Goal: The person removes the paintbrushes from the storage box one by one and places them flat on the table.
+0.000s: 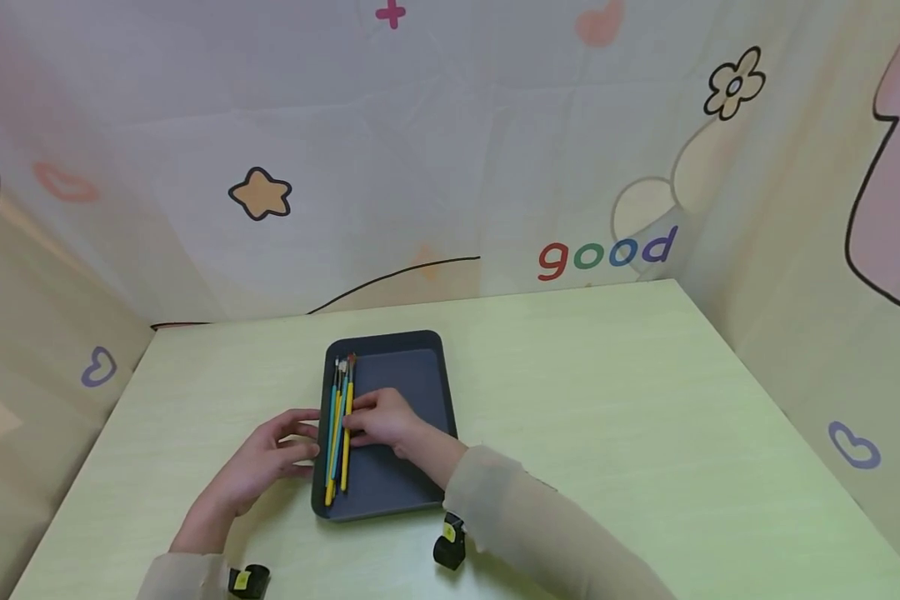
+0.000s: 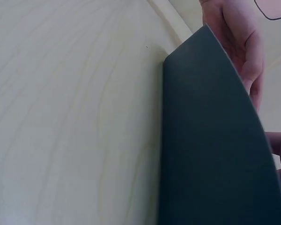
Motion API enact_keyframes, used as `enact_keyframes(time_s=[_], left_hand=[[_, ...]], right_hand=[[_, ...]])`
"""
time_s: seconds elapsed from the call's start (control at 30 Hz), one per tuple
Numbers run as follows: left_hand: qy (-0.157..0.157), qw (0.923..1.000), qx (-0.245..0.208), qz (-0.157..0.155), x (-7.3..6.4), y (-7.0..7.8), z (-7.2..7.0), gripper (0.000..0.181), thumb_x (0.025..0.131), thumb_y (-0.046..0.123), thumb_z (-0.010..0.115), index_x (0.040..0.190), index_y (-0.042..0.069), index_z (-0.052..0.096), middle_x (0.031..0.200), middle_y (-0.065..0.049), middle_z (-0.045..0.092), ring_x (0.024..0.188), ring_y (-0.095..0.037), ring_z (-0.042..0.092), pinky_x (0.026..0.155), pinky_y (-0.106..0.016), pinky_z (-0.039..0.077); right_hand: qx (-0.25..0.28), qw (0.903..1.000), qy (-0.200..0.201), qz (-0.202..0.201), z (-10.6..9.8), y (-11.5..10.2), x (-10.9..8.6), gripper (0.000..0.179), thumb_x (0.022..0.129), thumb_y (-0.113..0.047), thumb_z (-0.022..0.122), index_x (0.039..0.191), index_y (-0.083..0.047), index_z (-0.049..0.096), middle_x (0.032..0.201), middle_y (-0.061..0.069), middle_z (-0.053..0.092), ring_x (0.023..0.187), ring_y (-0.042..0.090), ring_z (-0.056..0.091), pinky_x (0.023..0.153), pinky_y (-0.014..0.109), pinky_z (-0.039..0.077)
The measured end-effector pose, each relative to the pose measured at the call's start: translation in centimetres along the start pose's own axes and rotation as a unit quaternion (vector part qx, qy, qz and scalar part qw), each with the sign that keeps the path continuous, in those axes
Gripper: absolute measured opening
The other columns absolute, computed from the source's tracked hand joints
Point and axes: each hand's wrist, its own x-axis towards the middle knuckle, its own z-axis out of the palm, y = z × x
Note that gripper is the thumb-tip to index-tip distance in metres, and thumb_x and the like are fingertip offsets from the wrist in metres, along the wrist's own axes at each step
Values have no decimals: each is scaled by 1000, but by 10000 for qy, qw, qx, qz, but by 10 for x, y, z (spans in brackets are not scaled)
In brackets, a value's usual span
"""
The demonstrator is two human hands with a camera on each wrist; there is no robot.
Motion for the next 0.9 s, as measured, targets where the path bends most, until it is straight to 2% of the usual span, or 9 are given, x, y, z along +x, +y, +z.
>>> enact_keyframes(time_s=[0.43,0.9], left_hand=[[-7,10000,-27,-13,1,-1,2,54,99,4,59,150,-4,41,129,-27,51,107,-32,62,86,-44,60],[14,10000,-23,-69,0,-1,-1,55,100,5,59,151,-3,40,131,-26,51,107,-31,61,87,-45,60]], right_hand=[[-165,9995,265,25,5,1,-2,32,91,5,73,120,9,62,94,11,70,85,22,72,72,35,62],[78,9996,273,26,1,-1,-5,30,90,5,73,119,3,64,95,10,70,83,21,71,69,38,63]])
